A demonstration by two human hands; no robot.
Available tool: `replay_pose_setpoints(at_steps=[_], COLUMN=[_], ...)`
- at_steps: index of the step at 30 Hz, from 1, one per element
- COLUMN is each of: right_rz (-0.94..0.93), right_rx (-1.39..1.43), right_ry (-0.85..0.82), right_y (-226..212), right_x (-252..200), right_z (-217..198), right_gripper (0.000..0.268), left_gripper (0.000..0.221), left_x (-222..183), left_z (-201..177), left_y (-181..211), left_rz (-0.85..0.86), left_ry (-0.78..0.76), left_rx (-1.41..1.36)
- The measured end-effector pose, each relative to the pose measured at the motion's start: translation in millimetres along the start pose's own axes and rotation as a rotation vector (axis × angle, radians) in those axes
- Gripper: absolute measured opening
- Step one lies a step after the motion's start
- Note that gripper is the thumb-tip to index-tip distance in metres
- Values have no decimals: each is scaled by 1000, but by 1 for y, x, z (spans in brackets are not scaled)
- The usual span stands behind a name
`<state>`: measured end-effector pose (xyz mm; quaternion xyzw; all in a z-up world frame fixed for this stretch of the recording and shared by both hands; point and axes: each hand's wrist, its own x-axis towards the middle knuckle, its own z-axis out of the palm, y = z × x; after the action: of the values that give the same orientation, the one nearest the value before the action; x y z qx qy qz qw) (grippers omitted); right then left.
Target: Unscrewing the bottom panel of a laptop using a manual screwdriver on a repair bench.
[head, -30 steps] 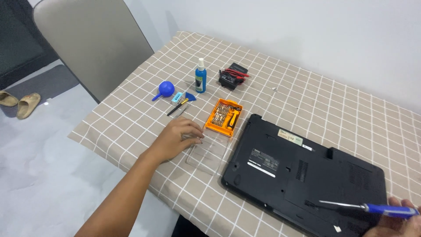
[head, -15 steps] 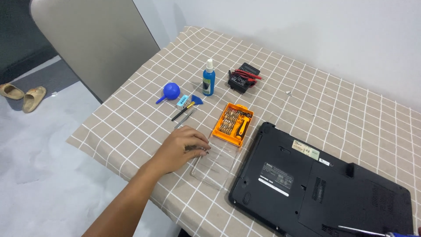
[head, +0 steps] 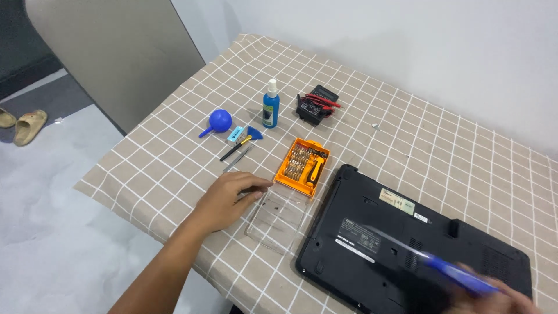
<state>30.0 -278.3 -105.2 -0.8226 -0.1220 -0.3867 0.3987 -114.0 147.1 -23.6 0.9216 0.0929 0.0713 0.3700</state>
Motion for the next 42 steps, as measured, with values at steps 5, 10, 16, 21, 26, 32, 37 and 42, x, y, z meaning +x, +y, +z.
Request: replay_pose_setpoints(at_steps=[5, 10, 16, 21, 26, 32, 37, 42], right_rz=[382, 508, 495, 522, 486, 564, 591, 249], right_rx=[721, 682, 646, 631, 720, 665, 651, 557], right_ry=[-18, -261, -337, -320, -289, -393, -491, -490], right_y=[-212, -256, -251, -245, -232, -254, -260, -264], right_x=[-13, -12, -12, -6, -6, 8, 16, 21], right_z=[39, 56, 62, 58, 60, 62, 65, 63], right_gripper=[17, 14, 15, 14, 15, 13, 13, 14], left_gripper=[30, 30, 26, 25, 25, 27, 28, 26], left_x=[-4, -5, -5, -4, -4, -4, -3, -4], left_z=[2, 2, 3, 5, 4, 4, 6, 6], left_y=[-6, -6, -12, -13, -12, -9, -11, -13], left_rz=[80, 35, 149, 151, 133, 72, 57, 127], left_ry=[34, 21, 61, 58, 51, 17, 13, 47], left_rx=[25, 41, 34, 54, 59, 58, 74, 64])
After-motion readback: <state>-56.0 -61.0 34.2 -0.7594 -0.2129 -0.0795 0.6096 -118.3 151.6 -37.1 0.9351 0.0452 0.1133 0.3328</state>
